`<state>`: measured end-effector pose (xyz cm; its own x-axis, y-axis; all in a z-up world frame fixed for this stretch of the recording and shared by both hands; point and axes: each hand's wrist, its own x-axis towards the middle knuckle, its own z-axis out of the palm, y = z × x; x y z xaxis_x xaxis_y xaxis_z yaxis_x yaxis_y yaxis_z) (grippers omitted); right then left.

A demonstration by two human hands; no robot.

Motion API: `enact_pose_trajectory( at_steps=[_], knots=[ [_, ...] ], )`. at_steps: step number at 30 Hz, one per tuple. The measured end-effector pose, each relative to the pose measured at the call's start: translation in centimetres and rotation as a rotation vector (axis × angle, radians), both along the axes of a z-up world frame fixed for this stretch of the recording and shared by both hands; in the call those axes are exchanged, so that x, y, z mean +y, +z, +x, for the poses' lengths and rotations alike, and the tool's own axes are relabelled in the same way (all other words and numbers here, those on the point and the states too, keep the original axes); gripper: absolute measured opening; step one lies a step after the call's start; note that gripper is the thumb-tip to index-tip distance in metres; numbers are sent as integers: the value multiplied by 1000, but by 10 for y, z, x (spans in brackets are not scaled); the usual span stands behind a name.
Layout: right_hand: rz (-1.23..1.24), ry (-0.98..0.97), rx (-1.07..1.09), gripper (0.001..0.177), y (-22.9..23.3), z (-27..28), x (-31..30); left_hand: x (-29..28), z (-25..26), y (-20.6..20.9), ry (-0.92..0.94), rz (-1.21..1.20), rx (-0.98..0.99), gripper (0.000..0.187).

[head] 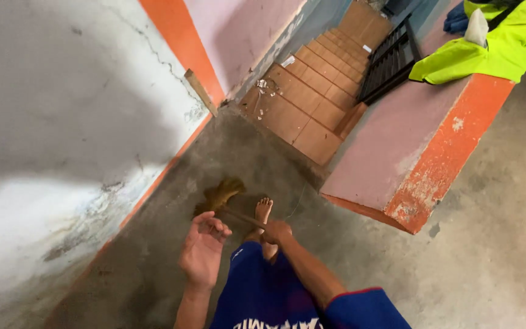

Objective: Sweeping a concrete floor and a set of tiled stairs using a broom.

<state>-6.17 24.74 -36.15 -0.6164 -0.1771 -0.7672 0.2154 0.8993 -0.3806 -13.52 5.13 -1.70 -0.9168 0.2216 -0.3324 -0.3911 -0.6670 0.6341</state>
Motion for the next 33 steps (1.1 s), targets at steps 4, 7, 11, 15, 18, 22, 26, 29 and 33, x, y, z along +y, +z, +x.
enact_pose_trajectory(
  at_steps=[4, 7, 11, 15, 18, 22, 26, 29, 33],
  knots=[
    [-28, 43, 37, 27, -98, 17, 6, 12, -20, 7, -34, -2, 36, 53],
    [-159, 129, 42, 26, -87, 6, 29, 28, -27, 10, -8, -36, 37, 54],
    [-185, 194, -203, 27, -21, -43, 115, 53, -33, 14, 83, -61, 42, 54],
    [-158, 85, -117, 25, 5, -126, 186, 82, -23, 12, 258, -68, 60, 59],
    [-160, -3, -101, 24, 0, -151, 233, 102, 10, 3, 382, -86, 36, 63],
    [-147, -150, -62, 23, -23, -192, 287, 124, 33, 14, 560, -166, -57, 63],
    [-132, -320, -23, 23, -38, -230, 310, 140, 56, 21, 661, -131, -66, 62],
    [-118, -472, 15, 24, -50, -243, 317, 154, 59, 25, 727, -140, -134, 63],
    [-147, -579, 40, 33, -92, -226, 311, 167, 57, 22, 741, -162, -136, 65]
  ],
)
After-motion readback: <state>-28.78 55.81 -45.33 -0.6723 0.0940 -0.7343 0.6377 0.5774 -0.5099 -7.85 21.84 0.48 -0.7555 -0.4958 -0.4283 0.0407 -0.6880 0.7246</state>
